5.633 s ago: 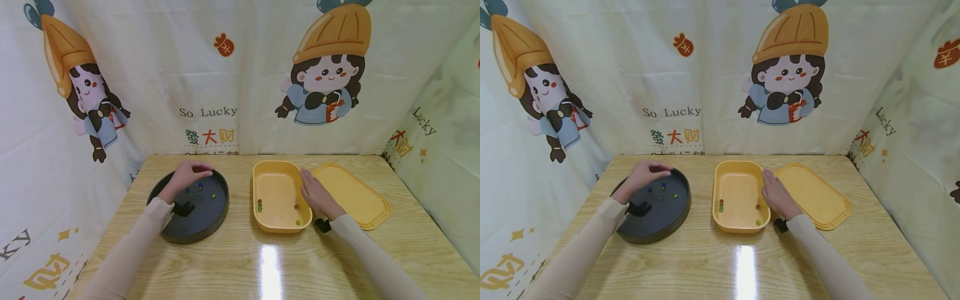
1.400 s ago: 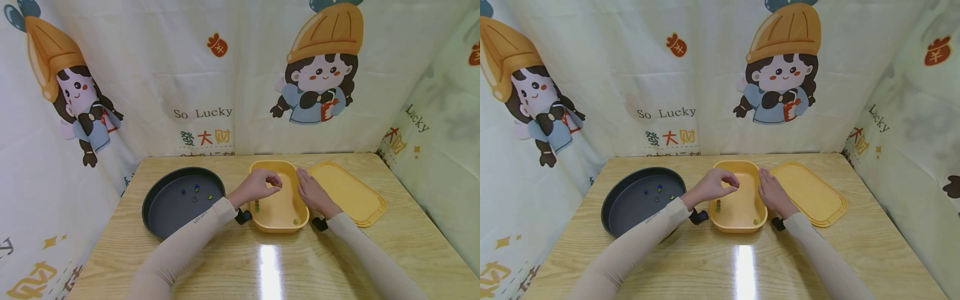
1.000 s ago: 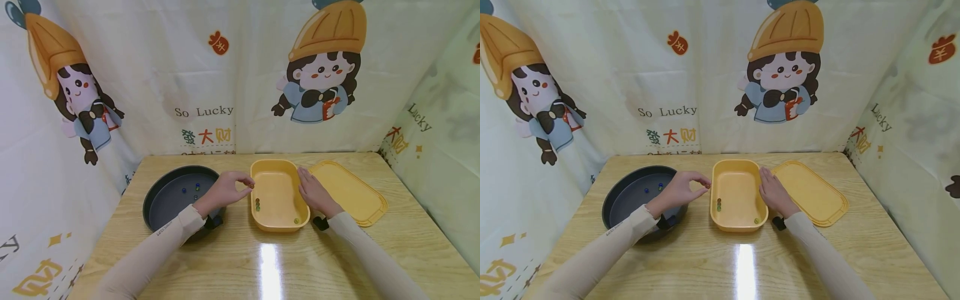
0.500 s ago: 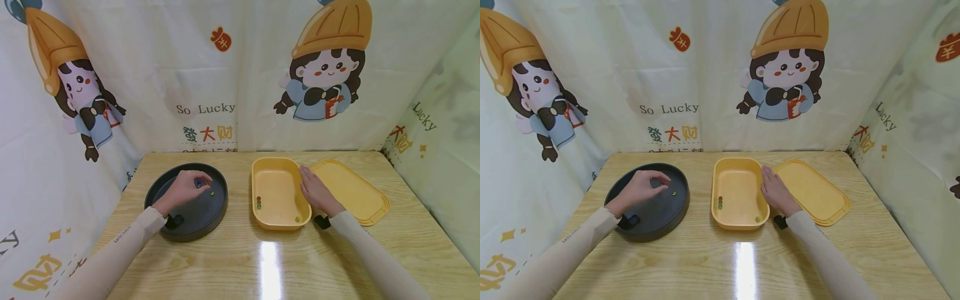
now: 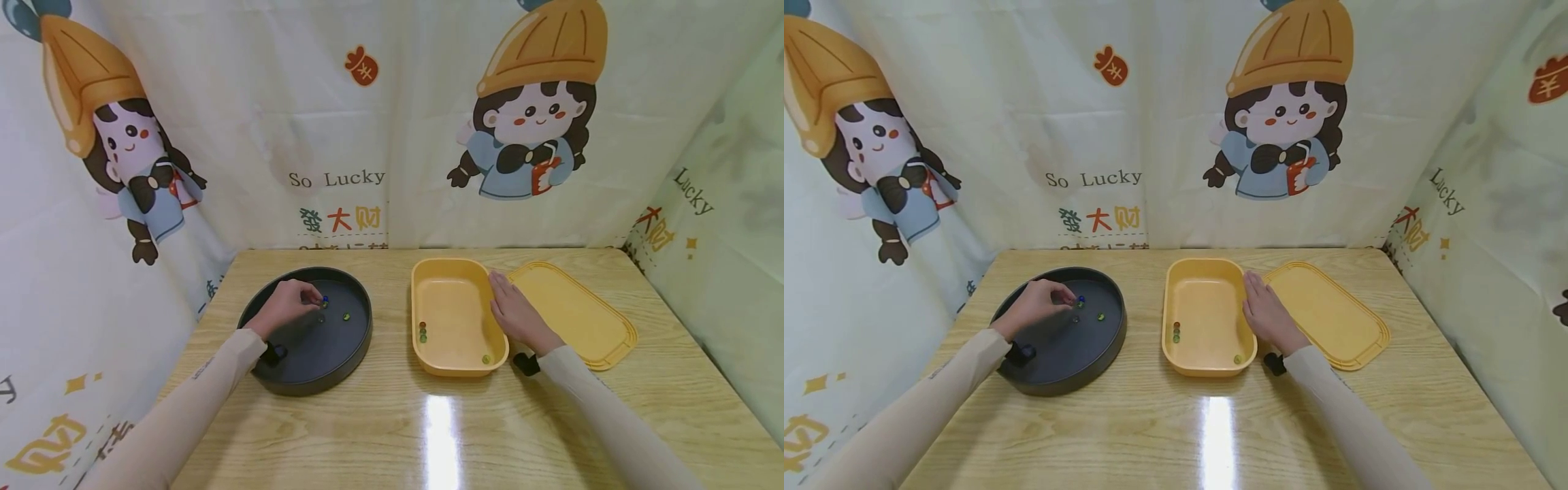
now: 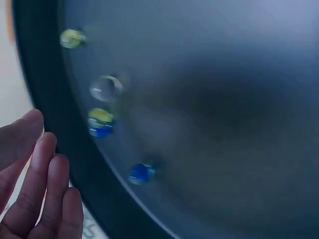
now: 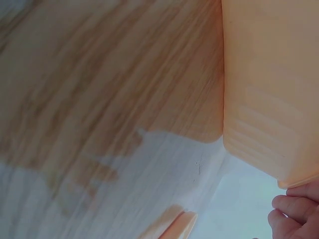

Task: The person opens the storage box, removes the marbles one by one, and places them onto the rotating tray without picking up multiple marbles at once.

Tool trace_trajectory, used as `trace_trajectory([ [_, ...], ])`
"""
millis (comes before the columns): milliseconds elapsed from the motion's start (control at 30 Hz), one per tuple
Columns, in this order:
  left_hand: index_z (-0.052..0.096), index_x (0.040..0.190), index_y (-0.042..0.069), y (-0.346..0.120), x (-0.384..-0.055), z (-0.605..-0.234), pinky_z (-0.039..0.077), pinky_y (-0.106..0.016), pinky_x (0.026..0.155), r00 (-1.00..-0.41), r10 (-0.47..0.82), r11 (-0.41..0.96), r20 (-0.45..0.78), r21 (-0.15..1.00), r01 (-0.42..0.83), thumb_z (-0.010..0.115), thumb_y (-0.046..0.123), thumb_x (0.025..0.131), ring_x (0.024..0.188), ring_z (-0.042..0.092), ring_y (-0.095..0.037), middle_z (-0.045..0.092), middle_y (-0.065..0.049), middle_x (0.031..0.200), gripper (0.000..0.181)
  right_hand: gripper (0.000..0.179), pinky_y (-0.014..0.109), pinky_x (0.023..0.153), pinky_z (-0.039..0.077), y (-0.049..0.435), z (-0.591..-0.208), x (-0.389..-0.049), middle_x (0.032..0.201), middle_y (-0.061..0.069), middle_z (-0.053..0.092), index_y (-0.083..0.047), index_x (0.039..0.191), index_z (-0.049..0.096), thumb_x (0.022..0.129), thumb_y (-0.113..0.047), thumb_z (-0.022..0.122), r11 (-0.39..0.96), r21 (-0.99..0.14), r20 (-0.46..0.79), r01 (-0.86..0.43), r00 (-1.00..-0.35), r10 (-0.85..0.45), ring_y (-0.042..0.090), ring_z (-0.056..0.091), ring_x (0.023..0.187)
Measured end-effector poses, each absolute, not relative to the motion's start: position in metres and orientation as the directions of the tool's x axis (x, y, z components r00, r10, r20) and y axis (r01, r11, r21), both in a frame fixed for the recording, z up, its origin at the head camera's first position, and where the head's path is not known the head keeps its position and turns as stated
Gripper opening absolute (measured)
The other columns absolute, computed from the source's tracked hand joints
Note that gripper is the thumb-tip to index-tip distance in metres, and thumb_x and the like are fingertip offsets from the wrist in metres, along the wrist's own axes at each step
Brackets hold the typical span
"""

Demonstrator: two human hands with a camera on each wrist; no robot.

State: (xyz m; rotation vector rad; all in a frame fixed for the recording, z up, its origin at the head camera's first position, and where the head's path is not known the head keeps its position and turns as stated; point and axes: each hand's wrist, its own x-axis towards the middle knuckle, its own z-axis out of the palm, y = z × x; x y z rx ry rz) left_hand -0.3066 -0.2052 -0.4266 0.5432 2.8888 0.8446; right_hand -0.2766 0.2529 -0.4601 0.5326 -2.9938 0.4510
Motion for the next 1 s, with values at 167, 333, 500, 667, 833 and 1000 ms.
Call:
trace_trajectory([
  [167,0.073,0.090,0.004,-0.213,-0.314,-0.438,0.053,-0.029,0.064,-0.928,0.373,0.810,-0.010,0.490,0.321,0.072,0.004,0.079,0.071,0.064,-0.013,0.071,-0.006,0.082,0.011,0.055,0.059,0.112,0.019,0.254,-0.461,-0.278,0.152,0.028,0.018,0.011,0.145,0.018,0.100,-0.013,0.037,0.897,-0.273,0.120,-0.348,-0.937,-0.327,0.043,0.018,0.141],
  [333,0.073,0.087,0.005,-0.217,-0.316,-0.446,0.053,-0.030,0.064,-0.919,0.393,0.827,-0.026,0.446,0.341,0.074,0.004,0.077,0.069,0.063,-0.012,0.071,-0.005,0.080,0.010,0.055,0.059,0.112,0.019,0.254,-0.464,-0.279,0.153,0.028,0.018,0.010,0.146,0.017,0.100,-0.014,0.037,0.897,-0.269,0.124,-0.349,-0.937,-0.328,0.042,0.018,0.141],
  [500,0.073,0.083,0.007,-0.219,-0.316,-0.452,0.053,-0.030,0.065,-0.921,0.388,0.848,-0.040,0.407,0.340,0.076,0.006,0.075,0.068,0.062,-0.011,0.070,-0.003,0.078,0.009,0.055,0.060,0.111,0.020,0.255,-0.465,-0.280,0.152,0.029,0.019,0.011,0.145,0.018,0.099,-0.012,0.038,0.893,-0.266,0.138,-0.363,-0.931,-0.337,0.043,0.019,0.141],
  [667,0.073,0.080,0.007,-0.221,-0.314,-0.452,0.053,-0.030,0.065,-0.923,0.383,0.850,-0.044,0.409,0.333,0.077,0.002,0.073,0.068,0.061,-0.011,0.069,-0.002,0.076,0.009,0.056,0.060,0.111,0.019,0.255,-0.464,-0.279,0.152,0.029,0.018,0.011,0.145,0.016,0.100,-0.013,0.037,0.895,-0.262,0.128,-0.360,-0.932,-0.338,0.044,0.018,0.141],
  [833,0.073,0.080,0.006,-0.223,-0.313,-0.450,0.054,-0.030,0.065,-0.916,0.399,0.834,-0.042,0.432,0.343,0.077,0.001,0.073,0.068,0.062,-0.011,0.070,-0.003,0.076,0.010,0.056,0.060,0.111,0.019,0.255,-0.464,-0.279,0.152,0.029,0.018,0.011,0.145,0.017,0.099,-0.013,0.037,0.893,-0.268,0.132,-0.363,-0.931,-0.339,0.044,0.018,0.141],
  [1000,0.073,0.084,0.006,-0.233,-0.315,-0.447,0.054,-0.030,0.066,-0.915,0.402,0.813,-0.034,0.473,0.340,0.077,0.003,0.074,0.070,0.065,-0.012,0.071,-0.004,0.079,0.011,0.056,0.060,0.111,0.019,0.255,-0.466,-0.280,0.153,0.028,0.018,0.011,0.145,0.017,0.100,-0.014,0.037,0.894,-0.265,0.129,-0.363,-0.932,-0.340,0.043,0.018,0.141],
])
